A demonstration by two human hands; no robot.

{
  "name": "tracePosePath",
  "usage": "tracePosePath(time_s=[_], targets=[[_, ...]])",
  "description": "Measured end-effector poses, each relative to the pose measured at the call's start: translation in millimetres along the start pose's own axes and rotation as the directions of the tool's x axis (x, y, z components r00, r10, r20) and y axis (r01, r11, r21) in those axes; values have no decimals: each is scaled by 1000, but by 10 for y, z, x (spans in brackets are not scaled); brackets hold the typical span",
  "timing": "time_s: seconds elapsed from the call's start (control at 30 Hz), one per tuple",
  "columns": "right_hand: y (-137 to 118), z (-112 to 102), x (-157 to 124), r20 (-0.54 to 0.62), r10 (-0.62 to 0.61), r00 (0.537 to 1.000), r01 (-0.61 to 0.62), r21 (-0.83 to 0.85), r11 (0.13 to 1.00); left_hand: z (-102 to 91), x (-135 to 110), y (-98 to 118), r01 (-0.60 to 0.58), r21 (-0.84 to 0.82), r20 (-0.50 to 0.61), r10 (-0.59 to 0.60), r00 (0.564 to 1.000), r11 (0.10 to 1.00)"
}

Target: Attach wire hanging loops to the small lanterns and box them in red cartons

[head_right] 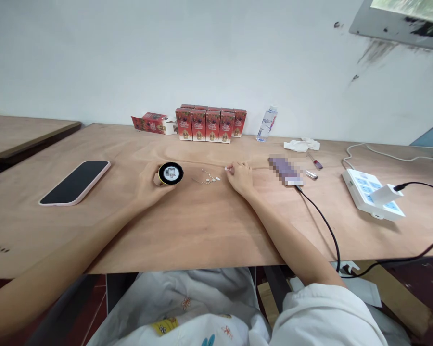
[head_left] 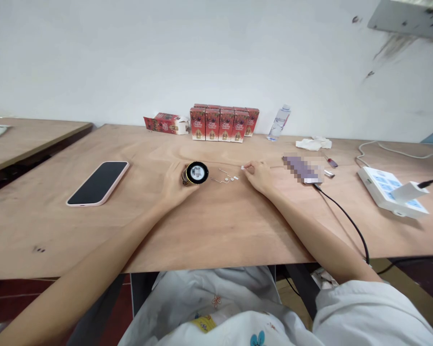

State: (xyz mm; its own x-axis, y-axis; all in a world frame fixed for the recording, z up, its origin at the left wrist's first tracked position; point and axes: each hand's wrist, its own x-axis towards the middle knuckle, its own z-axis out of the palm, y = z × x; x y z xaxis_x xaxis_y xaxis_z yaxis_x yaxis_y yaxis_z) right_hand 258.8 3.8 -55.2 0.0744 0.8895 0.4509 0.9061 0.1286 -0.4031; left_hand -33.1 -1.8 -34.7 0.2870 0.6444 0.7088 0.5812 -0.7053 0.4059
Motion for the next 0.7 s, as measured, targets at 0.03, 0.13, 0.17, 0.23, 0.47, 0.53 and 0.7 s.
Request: tracePosePath(time_s=[0.03,0.13,0.17,0.23,0.47,0.53,0.7], targets=[[-24,-1,-8,2,-26,1000,26,5,1000,-3,0,-3,5,-3,5,-5,1000,1000],[-137,0,-43,41,-122,992,120,41,992,-14,-1,-26,8,-22,6,-7,1000,1000],[-174,1,-57,65,-160,985,157,58,986,-19,0,-37,5,-28,-3,-5,1000,1000],[-233,4,-88,119,-250,961,240,93,966,-26,1,-63,9,-34,-28,-10,1000,999],[-318,22,-152,264,-441,858,443,53,895,-15,-5,-113,92,-72,-72,-97,993,993],[-325,29,-151,267,-444,856,448,47,893,-15,-5,-106,92,-83,-72,-98,993,992],[-324,45,-151,254,-450,856,454,46,890,-35,2,-79,76,-95,-62,-82,995,993]])
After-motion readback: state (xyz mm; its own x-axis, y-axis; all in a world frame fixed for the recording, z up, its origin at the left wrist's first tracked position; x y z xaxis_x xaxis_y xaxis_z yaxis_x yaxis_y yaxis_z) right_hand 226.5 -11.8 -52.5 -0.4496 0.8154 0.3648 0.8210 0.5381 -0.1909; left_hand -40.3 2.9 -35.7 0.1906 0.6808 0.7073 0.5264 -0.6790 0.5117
